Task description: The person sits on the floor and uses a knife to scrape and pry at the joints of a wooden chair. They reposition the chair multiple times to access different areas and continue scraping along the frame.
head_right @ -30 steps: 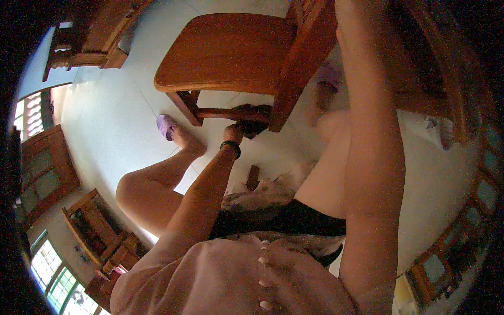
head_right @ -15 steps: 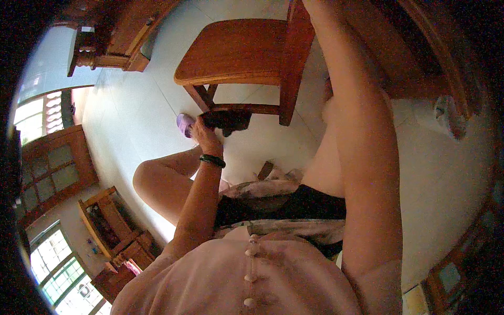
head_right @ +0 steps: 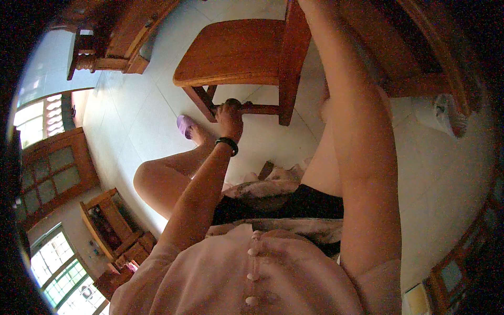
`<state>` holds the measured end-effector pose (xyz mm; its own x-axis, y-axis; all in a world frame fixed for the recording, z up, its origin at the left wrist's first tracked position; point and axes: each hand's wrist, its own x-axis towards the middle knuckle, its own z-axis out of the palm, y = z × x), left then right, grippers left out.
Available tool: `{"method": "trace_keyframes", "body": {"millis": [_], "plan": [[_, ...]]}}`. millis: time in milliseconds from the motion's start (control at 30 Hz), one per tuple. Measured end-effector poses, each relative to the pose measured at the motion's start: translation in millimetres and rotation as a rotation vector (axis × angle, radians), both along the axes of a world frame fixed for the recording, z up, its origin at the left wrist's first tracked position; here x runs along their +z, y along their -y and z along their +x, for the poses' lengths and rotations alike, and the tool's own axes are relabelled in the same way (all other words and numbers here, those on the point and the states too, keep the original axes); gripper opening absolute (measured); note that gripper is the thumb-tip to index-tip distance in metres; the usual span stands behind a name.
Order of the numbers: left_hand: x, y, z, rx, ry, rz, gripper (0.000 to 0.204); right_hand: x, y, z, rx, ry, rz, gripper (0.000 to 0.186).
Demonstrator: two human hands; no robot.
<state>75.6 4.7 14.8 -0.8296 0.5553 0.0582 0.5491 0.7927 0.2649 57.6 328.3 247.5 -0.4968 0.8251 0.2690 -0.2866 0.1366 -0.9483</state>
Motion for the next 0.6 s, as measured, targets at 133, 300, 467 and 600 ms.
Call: {"method": "trace_keyframes", "body": {"millis": [133, 300, 467, 600], "plan": [[-1, -19, 38, -0.193, 0.043, 0.013, 0.02, 0, 1, -1, -0.026, -0.006, -0.008, 0.021], [-6, -5, 8, -0.127, 0.134, -0.12, 0.019, 6, 3, 2, -0.03, 0.023, 0.003, 0.022], [-13, 40, -33, -0.061, -0.067, 0.009, 0.018, 4, 4, 6, -0.037, 0.043, 0.02, 0.023], [-18, 16, -21, -0.015, 0.067, -0.14, 0.023, 2, 4, 5, -0.035, 0.061, 0.006, 0.023]]}}
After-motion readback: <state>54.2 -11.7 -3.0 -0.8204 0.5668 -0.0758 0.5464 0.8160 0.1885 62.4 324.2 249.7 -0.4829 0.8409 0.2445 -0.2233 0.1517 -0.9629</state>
